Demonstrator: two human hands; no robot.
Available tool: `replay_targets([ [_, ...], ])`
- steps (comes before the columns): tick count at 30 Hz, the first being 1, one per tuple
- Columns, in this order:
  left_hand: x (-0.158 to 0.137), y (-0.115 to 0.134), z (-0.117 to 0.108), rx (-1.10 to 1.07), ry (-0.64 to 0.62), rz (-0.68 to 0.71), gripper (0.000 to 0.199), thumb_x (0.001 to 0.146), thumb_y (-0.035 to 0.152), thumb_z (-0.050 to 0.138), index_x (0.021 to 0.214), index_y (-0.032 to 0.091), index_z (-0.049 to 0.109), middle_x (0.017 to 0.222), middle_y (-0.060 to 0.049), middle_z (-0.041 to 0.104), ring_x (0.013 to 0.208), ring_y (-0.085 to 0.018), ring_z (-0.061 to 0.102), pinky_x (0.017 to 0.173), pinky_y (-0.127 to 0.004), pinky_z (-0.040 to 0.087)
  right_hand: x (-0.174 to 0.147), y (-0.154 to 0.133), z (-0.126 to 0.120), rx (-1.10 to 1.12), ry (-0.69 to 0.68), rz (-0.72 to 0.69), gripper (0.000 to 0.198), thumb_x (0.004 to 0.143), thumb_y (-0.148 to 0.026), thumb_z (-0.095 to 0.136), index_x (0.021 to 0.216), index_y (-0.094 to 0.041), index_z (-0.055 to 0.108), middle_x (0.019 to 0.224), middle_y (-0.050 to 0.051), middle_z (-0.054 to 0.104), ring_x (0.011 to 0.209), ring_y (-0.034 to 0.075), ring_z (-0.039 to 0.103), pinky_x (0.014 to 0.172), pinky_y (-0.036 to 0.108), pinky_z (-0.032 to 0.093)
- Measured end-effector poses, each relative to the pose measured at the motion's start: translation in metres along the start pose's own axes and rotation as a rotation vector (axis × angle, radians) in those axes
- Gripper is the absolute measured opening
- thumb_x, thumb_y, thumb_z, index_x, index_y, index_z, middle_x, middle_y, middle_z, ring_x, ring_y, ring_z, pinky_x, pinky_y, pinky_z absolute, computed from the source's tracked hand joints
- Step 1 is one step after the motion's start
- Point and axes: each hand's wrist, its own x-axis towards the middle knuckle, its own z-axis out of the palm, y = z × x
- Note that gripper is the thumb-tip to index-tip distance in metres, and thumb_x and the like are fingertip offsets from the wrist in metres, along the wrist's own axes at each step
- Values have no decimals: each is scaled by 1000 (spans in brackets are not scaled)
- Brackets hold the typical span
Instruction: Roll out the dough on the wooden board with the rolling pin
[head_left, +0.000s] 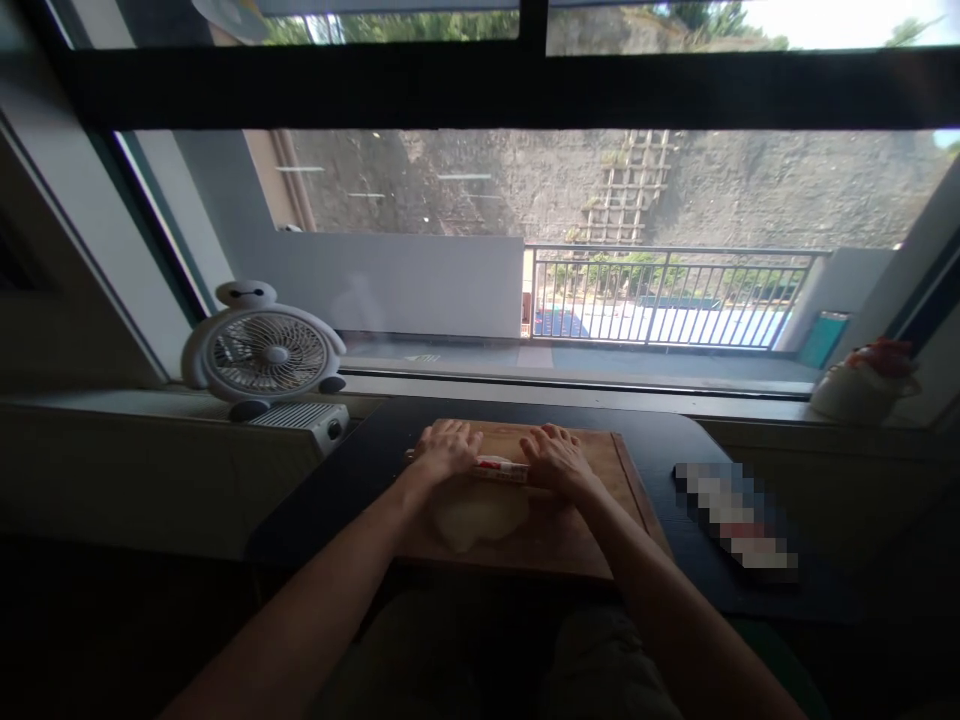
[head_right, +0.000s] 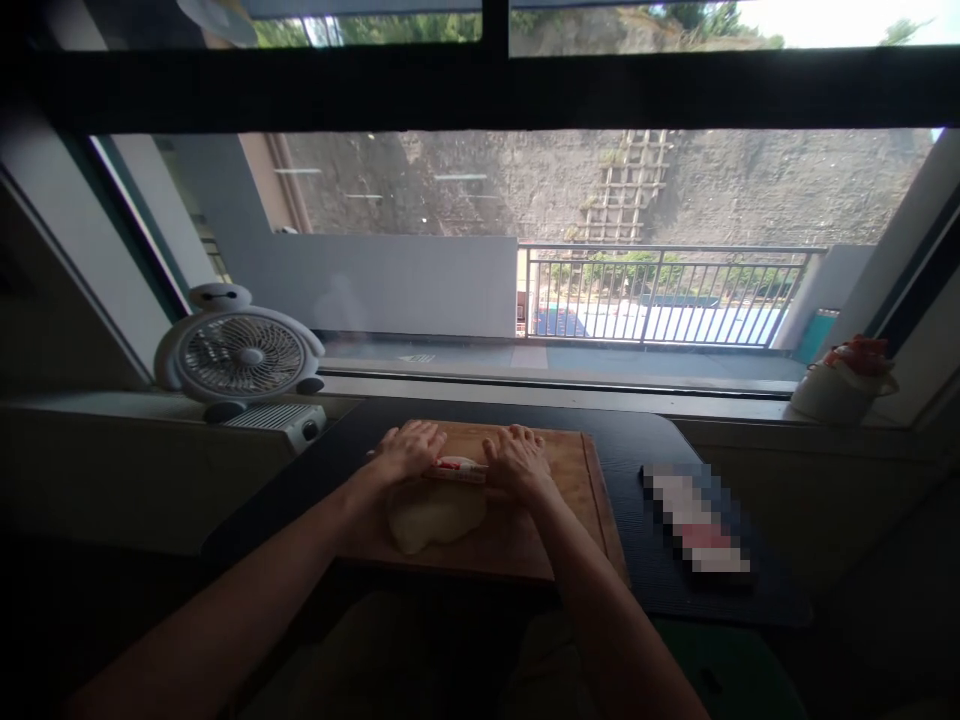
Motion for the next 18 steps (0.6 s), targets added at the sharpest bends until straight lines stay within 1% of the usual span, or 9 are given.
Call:
replay_targets([
  [1, -8, 0, -1, 1, 2, 9, 43, 90, 36, 27, 114, 16, 57, 126, -12, 55, 122, -24, 43, 102, -46, 26, -5, -1, 2, 6, 33, 23, 43, 92, -48, 26, 118, -23, 50, 129, 10, 46, 121, 25, 35, 97, 43, 27],
  [3, -37, -1, -2, 3, 1, 28, 44, 90, 35, 25, 121, 19, 53, 133, -9, 49, 127, -21, 37, 105, -44, 22, -24, -6, 7, 16, 75, 22, 51, 92, -53, 20, 118, -22, 51, 133, 10, 42, 126, 26, 28, 100, 44, 22],
  [6, -86, -3, -4, 10, 32, 110, 48, 91, 38, 22, 130, 20, 44, 139, -5, 42, 132, -19, 30, 109, -42, 16, -57, -16, 11, 24, 85, -60, 52, 91, -55, 20, 122, -24, 49, 133, 7, 42, 129, 25, 22, 102, 44, 16],
  [8, -103, -3, -6, 14, 67, 157, 50, 91, 39, 22, 133, 18, 41, 140, -6, 41, 132, -18, 29, 110, -40, 14, -69, -20, 10, 23, 81, -90, 51, 91, -55, 22, 125, -25, 45, 132, 6, 43, 129, 25, 22, 103, 43, 15],
  [9, -105, -2, -7, 13, 67, 157, 51, 91, 41, 22, 133, 18, 41, 140, -6, 41, 133, -19, 28, 111, -40, 13, -69, -21, 9, 18, 77, -91, 51, 91, -55, 23, 125, -24, 45, 131, 7, 43, 129, 25, 22, 103, 43, 15],
  [11, -92, -1, -7, 8, 25, 103, 52, 91, 43, 22, 131, 20, 43, 141, -5, 39, 134, -19, 25, 110, -43, 12, -57, -22, 7, -3, 74, -62, 50, 92, -53, 21, 119, -23, 51, 130, 8, 45, 128, 26, 23, 102, 45, 16],
  [13, -66, -1, -5, 4, -26, 27, 51, 90, 45, 21, 130, 22, 45, 141, -5, 38, 134, -21, 24, 109, -48, 11, -35, -20, 4, -29, 46, -15, 50, 93, -51, 19, 113, -22, 54, 128, 10, 46, 125, 27, 26, 99, 47, 19],
  [16, -22, -3, -2, -2, -47, -40, 53, 89, 47, 22, 128, 21, 47, 139, -9, 41, 132, -26, 29, 105, -55, 16, 2, -16, 0, -68, -39, 1, 42, 91, -49, 27, 113, -26, 54, 123, 11, 50, 118, 28, 34, 92, 49, 27],
  [18, -5, -5, 0, -10, -40, -63, 56, 88, 49, 23, 128, 17, 46, 138, -12, 43, 130, -29, 32, 103, -57, 19, 18, -13, -2, -87, -53, -22, 37, 90, -48, 31, 113, -28, 54, 120, 10, 52, 116, 27, 37, 90, 47, 30],
])
